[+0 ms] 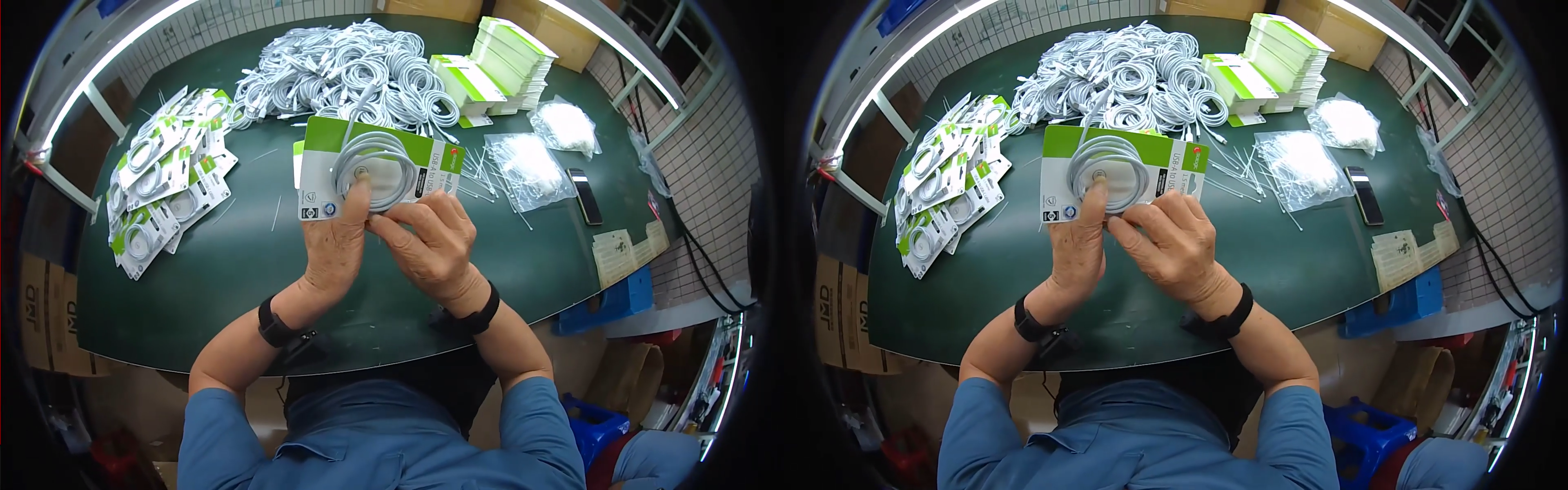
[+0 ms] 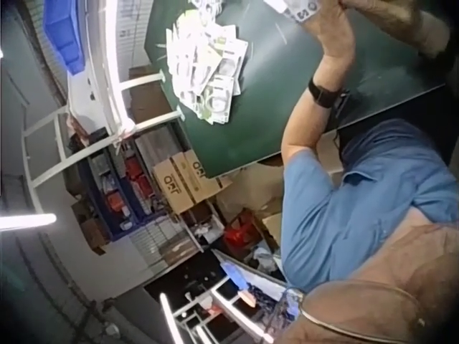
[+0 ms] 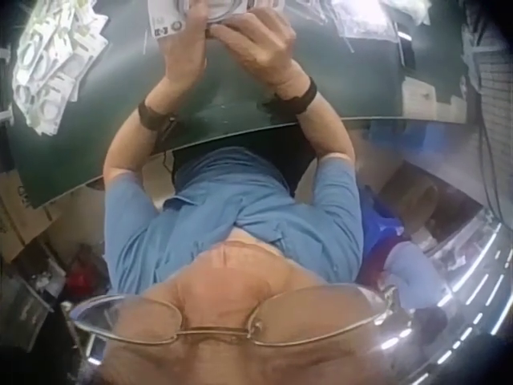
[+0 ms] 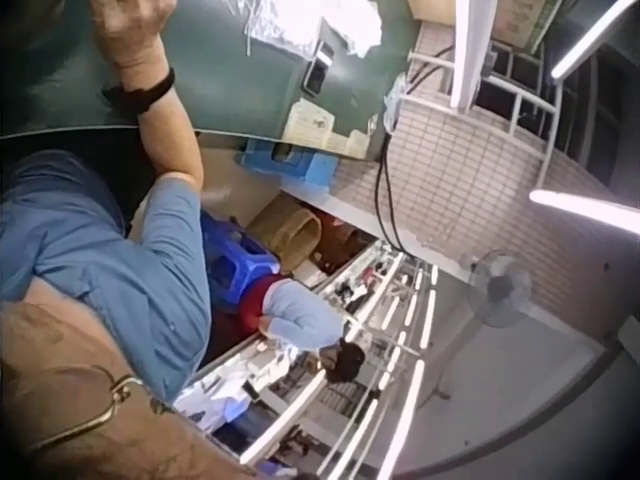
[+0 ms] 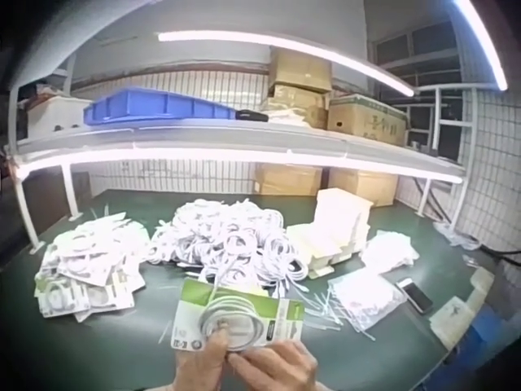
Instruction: The person secures a coiled cable to a cardboard backing by threading a plastic tie through the card and pulling it tight by hand. They then turn the assembly over, thread a second plastic tie through the card, and pull it tight before setting the finished unit aside.
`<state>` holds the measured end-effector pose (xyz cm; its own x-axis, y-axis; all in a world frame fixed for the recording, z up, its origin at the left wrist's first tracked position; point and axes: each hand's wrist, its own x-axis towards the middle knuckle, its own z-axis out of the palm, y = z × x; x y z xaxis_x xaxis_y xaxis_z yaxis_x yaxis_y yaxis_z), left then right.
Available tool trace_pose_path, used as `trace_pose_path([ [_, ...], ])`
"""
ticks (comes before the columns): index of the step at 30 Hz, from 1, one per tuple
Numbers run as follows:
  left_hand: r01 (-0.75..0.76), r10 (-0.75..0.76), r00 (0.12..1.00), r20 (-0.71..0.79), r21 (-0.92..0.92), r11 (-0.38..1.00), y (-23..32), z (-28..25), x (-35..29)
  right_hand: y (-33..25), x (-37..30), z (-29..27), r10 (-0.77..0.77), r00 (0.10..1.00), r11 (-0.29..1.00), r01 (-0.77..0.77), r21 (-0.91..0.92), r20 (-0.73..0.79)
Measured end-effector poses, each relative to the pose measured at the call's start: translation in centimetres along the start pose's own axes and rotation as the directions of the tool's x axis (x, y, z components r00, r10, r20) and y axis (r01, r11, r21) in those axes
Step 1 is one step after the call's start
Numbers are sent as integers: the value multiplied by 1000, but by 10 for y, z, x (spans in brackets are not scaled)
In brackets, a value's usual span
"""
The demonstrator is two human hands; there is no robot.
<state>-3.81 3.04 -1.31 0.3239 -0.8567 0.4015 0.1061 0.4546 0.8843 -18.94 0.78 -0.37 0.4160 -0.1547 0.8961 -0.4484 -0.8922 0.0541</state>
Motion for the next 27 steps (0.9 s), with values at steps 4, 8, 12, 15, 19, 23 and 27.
trace_pose_path([
  [4,24,-24,1000,5,-67,997,-3,2,-1,-2,-4,1,9,1000,1000,-9,2,23],
  [8,59,-59,998,27,-12,998,-8,-3,2,-7,-7,-2,-21,1000,996,20,84,15],
  [12,-87,83,996,39,143,986,-17,-8,2,-7,-7,-1,-51,999,987,51,152,-1],
  [15,-95,90,995,43,112,989,-14,-5,2,-2,-7,2,-37,999,993,36,115,3],
  [19,-19,18,998,66,10,1000,-7,0,0,3,-9,1,-21,1000,998,19,67,22],
  [23,-99,86,991,107,119,988,-5,1,-4,2,-7,5,41,999,997,-39,60,-29],
  [27,72,-71,994,81,-10,997,-11,-1,-4,2,-3,8,71,996,997,-71,-7,-62],
])
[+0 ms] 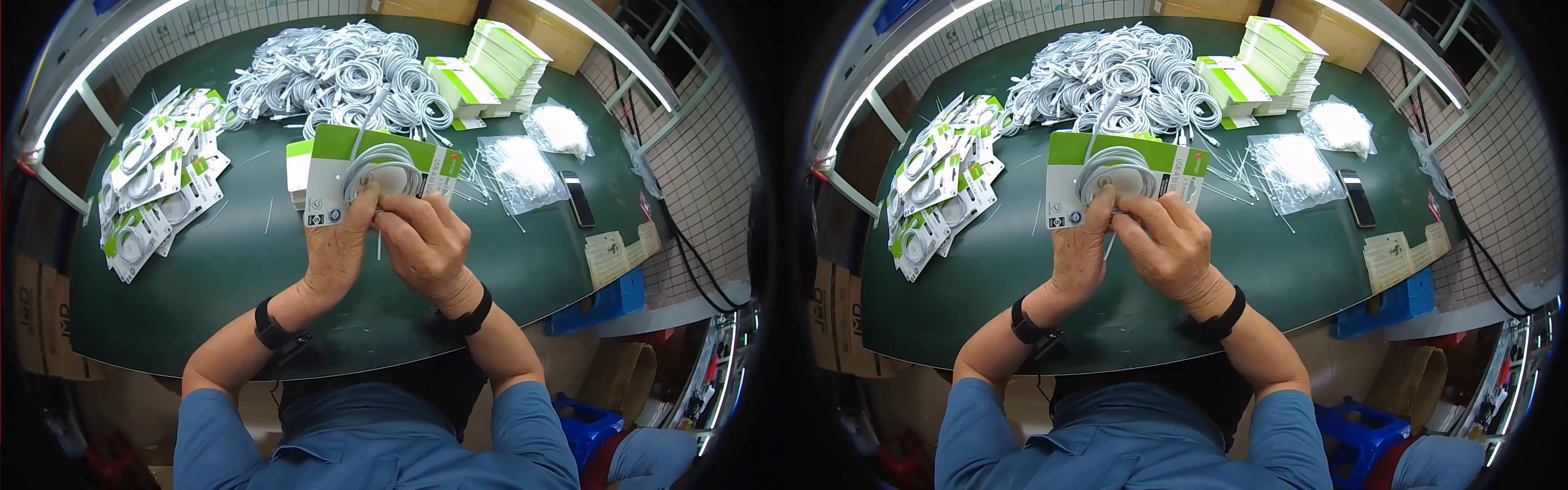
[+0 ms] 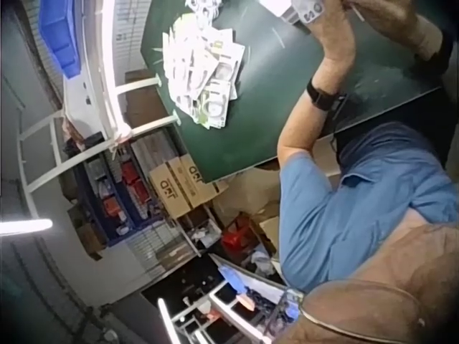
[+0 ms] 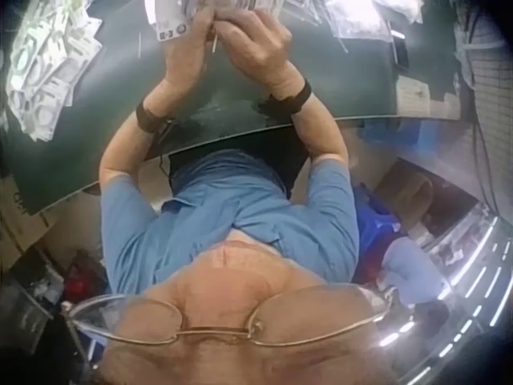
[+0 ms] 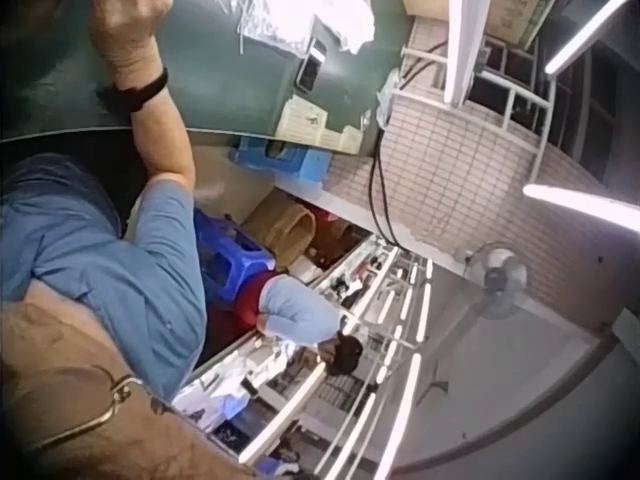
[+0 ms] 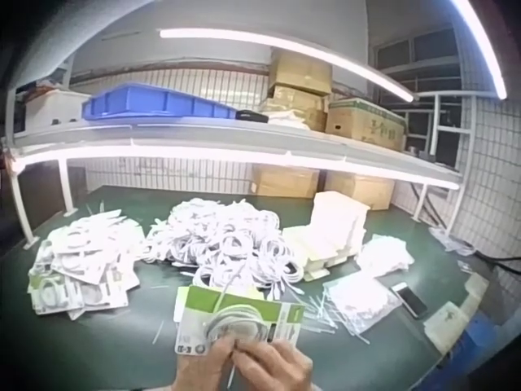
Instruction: The person secures a coiled cable to a cardboard backing by threading a plastic tie through the card and pulling it tight by hand. They then turn the assembly over, thread a second plastic tie through the card, and pull it tight before setting the finished unit aside.
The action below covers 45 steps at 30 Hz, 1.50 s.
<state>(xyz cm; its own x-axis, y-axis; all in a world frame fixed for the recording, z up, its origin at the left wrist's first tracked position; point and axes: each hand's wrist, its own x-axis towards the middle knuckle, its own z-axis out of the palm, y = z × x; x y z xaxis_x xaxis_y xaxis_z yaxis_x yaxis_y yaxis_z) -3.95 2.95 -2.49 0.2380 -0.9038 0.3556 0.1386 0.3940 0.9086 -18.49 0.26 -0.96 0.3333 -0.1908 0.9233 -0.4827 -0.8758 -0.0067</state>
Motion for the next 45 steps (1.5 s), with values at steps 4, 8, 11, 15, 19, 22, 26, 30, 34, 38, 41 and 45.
trace_pose_path([
  [4,51,-54,998,-24,-128,991,0,0,2,-2,2,0,18,997,1000,-19,7,80],
  [8,140,-147,989,-6,-271,952,4,2,2,1,0,2,45,995,997,-50,58,90],
  [11,153,-158,987,3,-282,947,3,0,3,1,0,1,42,993,997,-48,54,112],
  [15,148,-147,989,24,-248,957,3,-2,3,0,-5,-1,73,992,994,-81,79,100],
  [19,141,-130,988,78,-169,975,-3,-7,3,-1,-11,-3,81,995,993,-85,78,53],
  [22,-54,41,995,87,152,987,-10,-12,5,0,-11,-3,97,994,991,-100,90,43],
  [26,-38,34,999,32,147,988,-9,-12,7,-5,-9,-8,111,993,988,-114,107,26],
  [30,81,-81,996,28,-2,997,11,0,9,-3,-15,-5,84,996,989,-82,127,-15],
  [34,97,-96,995,25,-54,994,11,0,7,-4,-16,-2,73,996,985,-65,157,-45],
  [38,124,-120,992,39,-125,984,19,3,9,-9,-14,-2,85,995,975,-72,211,-52],
  [41,154,-148,988,50,-141,978,17,3,8,-12,-14,-5,77,996,966,-63,250,-46],
  [45,223,-188,969,158,-252,942,20,2,9,-11,-15,-6,44,998,954,-30,299,-41],
])
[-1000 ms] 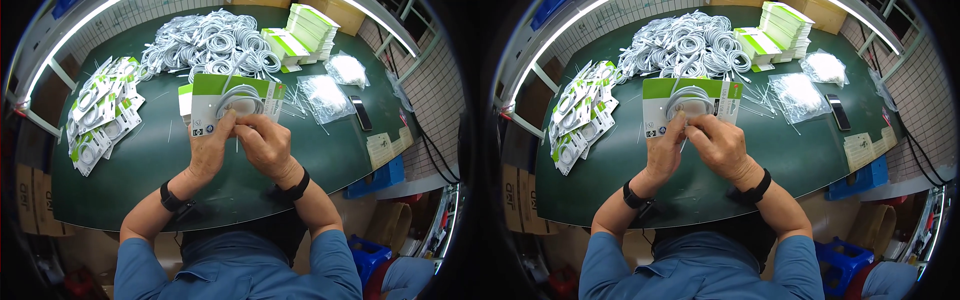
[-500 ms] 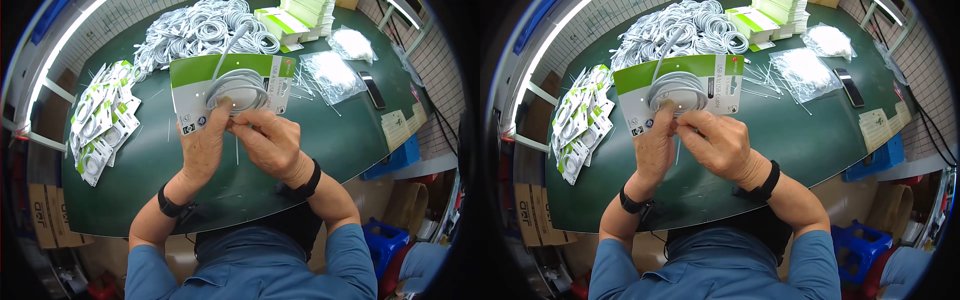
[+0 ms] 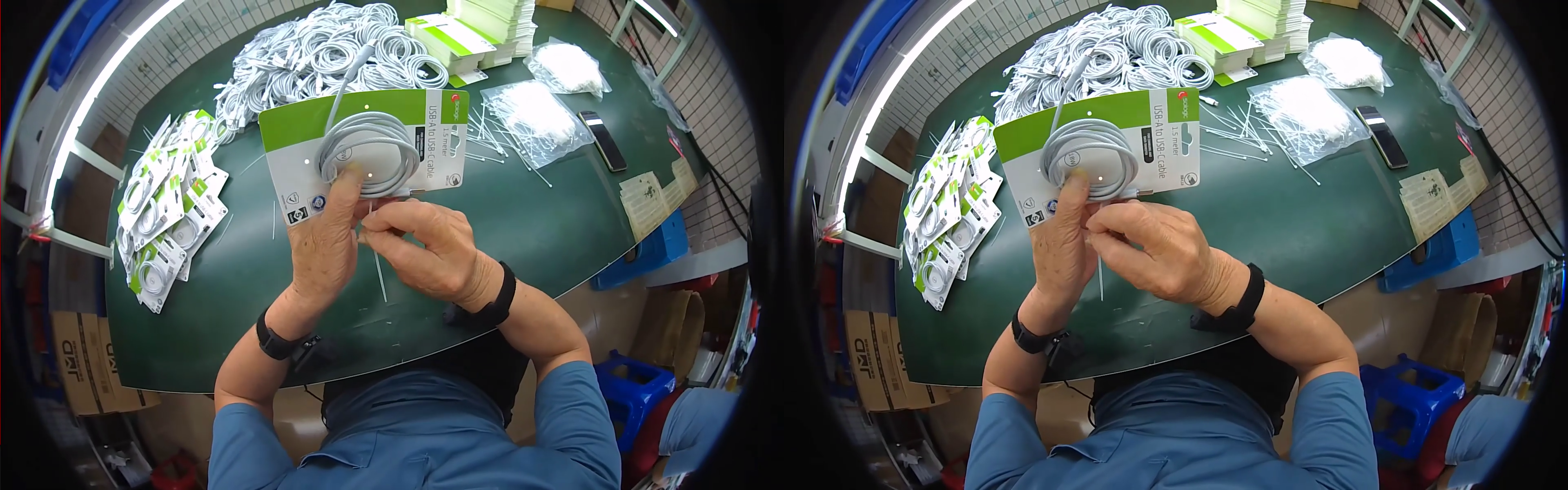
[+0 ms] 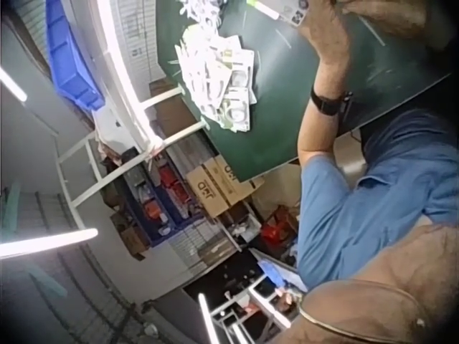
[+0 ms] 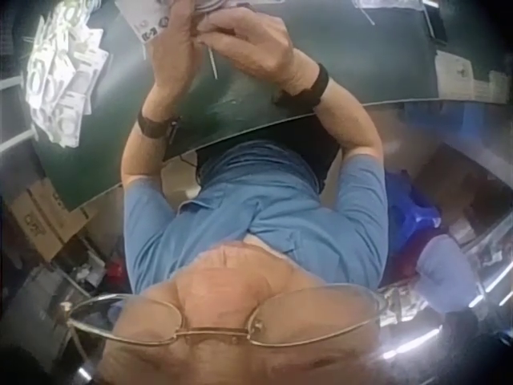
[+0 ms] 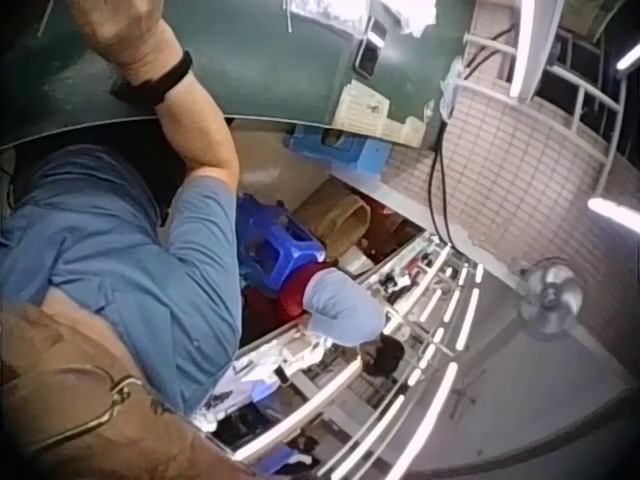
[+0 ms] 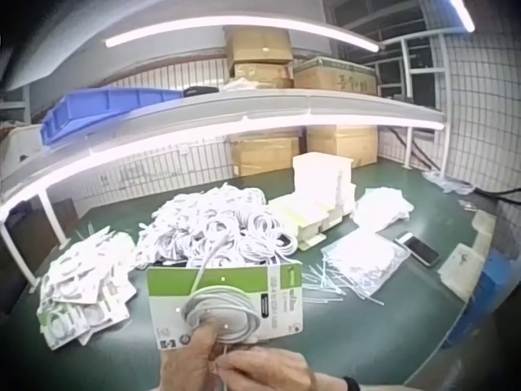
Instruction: The person secures a coiled cable to a cardboard backing by threading a plastic tie through the card and pulling it tight by hand. They then turn the assembly over, thread a second plastic tie through the card, and pull it tight before setting the finished unit aside.
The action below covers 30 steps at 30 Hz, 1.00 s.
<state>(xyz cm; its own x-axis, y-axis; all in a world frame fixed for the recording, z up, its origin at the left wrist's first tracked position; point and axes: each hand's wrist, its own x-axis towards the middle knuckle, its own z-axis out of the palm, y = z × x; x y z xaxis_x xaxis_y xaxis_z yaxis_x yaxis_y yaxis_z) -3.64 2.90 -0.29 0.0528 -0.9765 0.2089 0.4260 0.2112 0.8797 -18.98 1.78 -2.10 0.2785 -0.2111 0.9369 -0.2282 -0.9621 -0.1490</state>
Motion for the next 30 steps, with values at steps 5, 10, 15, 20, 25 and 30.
trace_pose_path([
  [5,15,-14,999,46,-28,1000,1,0,-1,5,-2,2,-11,1000,998,12,54,-21],
  [10,-35,30,998,-51,-95,995,-3,4,0,5,1,-1,12,1000,997,-10,73,-24],
  [15,-59,57,996,-71,-21,998,-12,3,-3,10,5,-4,61,994,994,-52,97,-89],
  [20,-4,4,1000,3,40,999,-17,3,-5,10,8,-9,345,927,937,-332,106,-144],
  [25,5,-5,1000,13,19,1000,-26,1,-6,27,5,-8,208,973,976,-213,-52,-97],
  [30,21,-21,999,-29,-2,1000,-27,-1,-3,25,12,-11,94,995,959,-97,-265,-25],
])
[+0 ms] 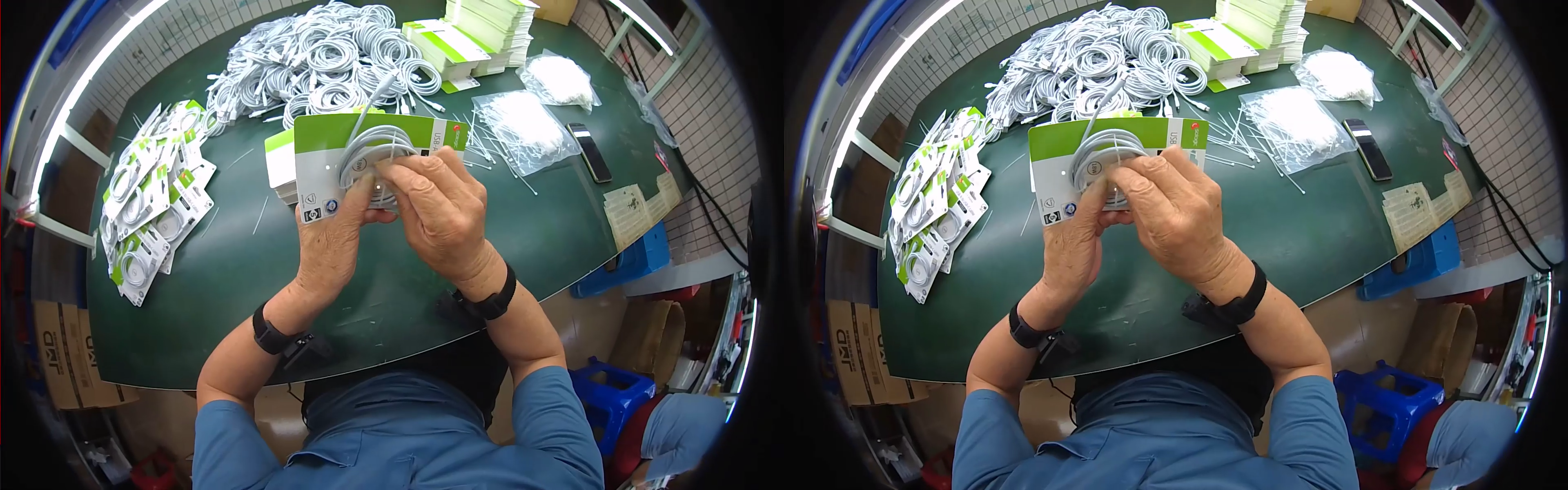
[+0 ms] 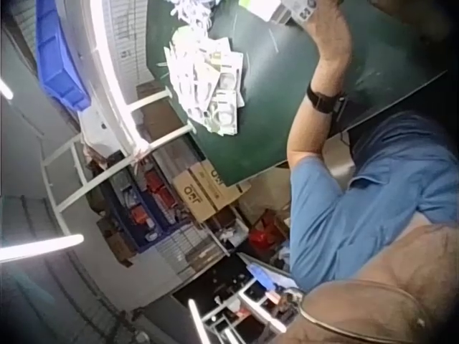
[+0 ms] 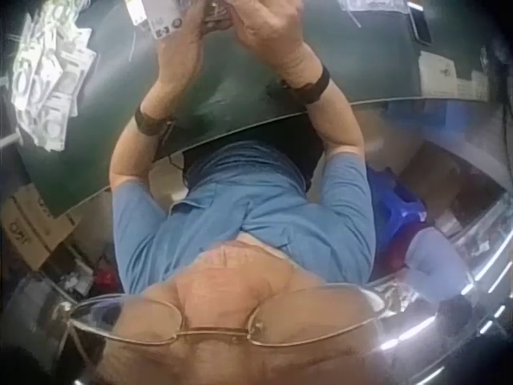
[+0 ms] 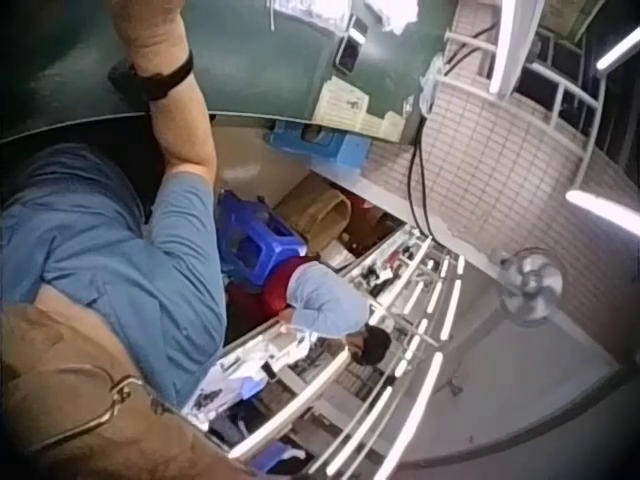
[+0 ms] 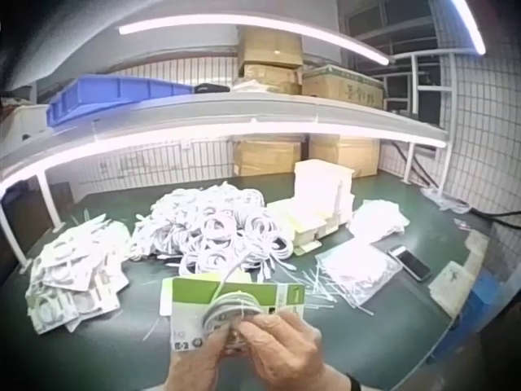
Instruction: The person secures a coiled cable to a cardboard backing by threading a plastic tie through the card and pulling it tight by hand. They then turn the assembly over, thread a second plastic tie through the card, and pull it tight before setting the finished unit aside.
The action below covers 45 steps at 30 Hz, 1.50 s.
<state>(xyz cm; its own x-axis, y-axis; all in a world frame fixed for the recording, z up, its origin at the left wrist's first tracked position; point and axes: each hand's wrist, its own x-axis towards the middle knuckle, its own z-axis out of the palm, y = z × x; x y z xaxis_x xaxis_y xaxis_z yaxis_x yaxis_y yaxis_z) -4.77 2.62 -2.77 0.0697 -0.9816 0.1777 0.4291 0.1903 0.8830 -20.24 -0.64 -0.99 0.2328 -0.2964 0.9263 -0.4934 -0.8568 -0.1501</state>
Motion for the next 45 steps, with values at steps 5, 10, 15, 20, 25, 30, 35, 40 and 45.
trace_pose_path([
  [5,21,-21,1000,-5,8,1000,-3,0,1,2,-1,-1,-73,997,995,73,-63,1],
  [10,26,-27,999,33,27,999,1,-2,-1,-1,2,-6,-81,995,997,81,-3,51],
  [15,-19,19,1000,-4,37,999,1,-1,-3,-7,1,-13,-124,991,992,122,37,50],
  [20,-51,49,999,-19,-93,994,14,9,-6,-10,-5,-18,-184,982,983,184,27,30],
  [25,-36,34,999,-26,-83,996,18,9,-6,-13,-5,-26,-199,978,980,199,12,62],
  [30,-36,35,999,-24,-68,997,16,8,-5,-13,-5,-25,-189,980,982,187,31,64],
  [35,-32,29,999,-33,-78,996,18,11,-6,-12,-6,-22,-164,986,985,161,53,44],
  [40,-48,46,998,-35,-57,997,15,9,-6,-12,-6,-21,-156,987,985,153,74,40],
  [45,-42,39,998,-39,-83,996,15,10,-6,-10,-7,-18,-157,988,984,156,83,11],
])
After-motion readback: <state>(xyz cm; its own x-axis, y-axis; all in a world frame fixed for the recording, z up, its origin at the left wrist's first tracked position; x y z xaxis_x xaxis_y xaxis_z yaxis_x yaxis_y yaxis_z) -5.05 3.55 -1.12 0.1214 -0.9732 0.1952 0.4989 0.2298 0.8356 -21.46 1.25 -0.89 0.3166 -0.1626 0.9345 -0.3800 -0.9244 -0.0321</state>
